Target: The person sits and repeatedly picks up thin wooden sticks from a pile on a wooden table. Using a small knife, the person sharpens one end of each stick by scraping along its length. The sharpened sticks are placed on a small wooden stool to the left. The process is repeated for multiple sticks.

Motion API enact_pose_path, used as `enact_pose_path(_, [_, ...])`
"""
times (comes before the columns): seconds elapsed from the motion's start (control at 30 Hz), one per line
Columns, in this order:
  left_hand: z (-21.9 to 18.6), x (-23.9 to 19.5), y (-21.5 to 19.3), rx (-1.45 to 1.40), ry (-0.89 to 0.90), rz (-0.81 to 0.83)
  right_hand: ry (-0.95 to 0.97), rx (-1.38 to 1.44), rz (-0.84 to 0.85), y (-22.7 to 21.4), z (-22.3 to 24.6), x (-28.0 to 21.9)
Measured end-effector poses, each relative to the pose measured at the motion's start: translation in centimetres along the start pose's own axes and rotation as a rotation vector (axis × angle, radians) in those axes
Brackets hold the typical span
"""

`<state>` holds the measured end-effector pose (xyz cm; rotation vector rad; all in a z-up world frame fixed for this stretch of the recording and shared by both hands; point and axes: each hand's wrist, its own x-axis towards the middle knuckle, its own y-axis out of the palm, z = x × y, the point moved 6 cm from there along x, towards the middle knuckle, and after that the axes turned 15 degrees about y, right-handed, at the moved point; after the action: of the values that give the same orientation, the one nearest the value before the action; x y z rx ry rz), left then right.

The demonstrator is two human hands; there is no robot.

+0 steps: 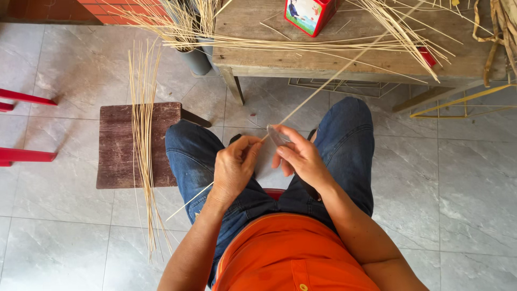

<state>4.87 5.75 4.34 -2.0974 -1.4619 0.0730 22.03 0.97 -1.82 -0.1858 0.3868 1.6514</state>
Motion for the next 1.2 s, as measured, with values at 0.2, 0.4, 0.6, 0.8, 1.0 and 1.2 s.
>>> enact_pose_path(0.2, [-0.2, -1.5, -0.4, -0.032, 0.014, 0.036, -0.016, 0.054, -0.084, -0.5, 0.0, 0.6])
enact_pose_path(0.4, [0.5, -3.4, -2.8, -0.040, 0.047, 0.081, -0.080, 0.164, -0.311, -7.2, 0.0, 0.1])
enact_pose_path(0.6, [2.2, -5.3, -5.9, 0.019, -0.036, 0.124, -0.149, 0.252, -0.494, -13.9, -1.0, -1.5])
enact_pose_path(0.8, [4.0, -6.4, -9.6, 0.092, -0.080, 0.076, -0.231, 0.303, -0.584, -18.7, -0.9, -3.6])
enact_pose_path(1.0, [3.7, -5.7, -10.2, 0.053, -0.017, -0.104, -0.207, 0.250, -0.597, -16.5, 2.2, -5.0])
enact_pose_path(1.2, [1.5, -2.7, -3.3, -0.163, 0.024, -0.017, -0.046, -0.063, -0.077, -4.0, 2.5, -3.3])
